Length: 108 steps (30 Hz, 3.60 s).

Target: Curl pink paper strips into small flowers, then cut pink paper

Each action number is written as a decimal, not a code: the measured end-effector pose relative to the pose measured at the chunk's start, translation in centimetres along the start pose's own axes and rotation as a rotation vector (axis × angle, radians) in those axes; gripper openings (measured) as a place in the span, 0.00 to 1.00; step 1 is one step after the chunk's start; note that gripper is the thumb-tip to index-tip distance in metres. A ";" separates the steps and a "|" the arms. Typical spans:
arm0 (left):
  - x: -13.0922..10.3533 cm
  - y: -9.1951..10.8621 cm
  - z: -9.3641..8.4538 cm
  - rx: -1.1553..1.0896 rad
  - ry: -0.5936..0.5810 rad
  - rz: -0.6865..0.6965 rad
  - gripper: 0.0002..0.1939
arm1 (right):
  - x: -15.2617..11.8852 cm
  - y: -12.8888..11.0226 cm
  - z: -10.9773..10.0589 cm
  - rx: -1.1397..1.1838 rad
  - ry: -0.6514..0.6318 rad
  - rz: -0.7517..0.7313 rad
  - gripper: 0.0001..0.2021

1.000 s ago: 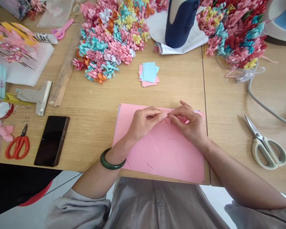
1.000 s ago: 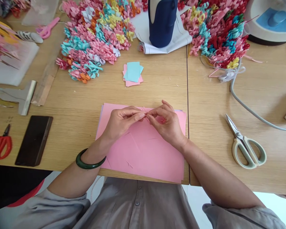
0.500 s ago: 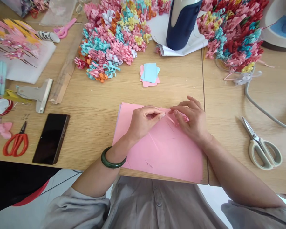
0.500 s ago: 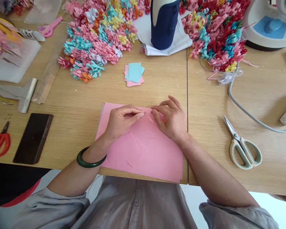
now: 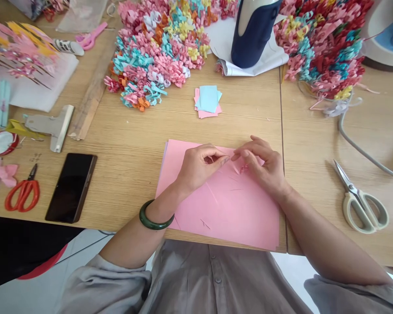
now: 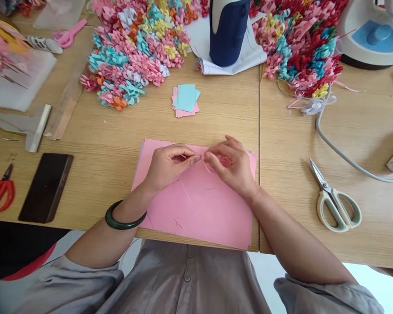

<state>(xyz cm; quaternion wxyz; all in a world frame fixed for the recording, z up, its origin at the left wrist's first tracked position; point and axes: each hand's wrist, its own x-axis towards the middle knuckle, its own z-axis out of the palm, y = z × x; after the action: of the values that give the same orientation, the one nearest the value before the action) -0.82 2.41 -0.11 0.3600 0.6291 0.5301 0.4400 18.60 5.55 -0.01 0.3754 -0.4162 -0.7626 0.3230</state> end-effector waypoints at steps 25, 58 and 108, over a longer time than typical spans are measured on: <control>0.6 0.5 -0.9 -0.238 -0.134 -0.251 0.07 | -0.6 -0.7 0.9 -0.032 -0.038 0.026 0.08; 0.3 0.4 -0.5 -0.503 -0.202 -0.396 0.11 | -0.6 -1.0 0.7 -0.084 -0.008 -0.049 0.07; 0.1 0.3 0.0 -0.269 -0.080 -0.242 0.07 | -0.7 0.1 1.1 -0.106 -0.031 -0.041 0.06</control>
<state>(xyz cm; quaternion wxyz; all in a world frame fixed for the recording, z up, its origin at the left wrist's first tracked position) -0.78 2.42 0.15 0.5121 0.5237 0.5235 0.4352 17.92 4.80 -0.83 0.3478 -0.4147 -0.7926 0.2809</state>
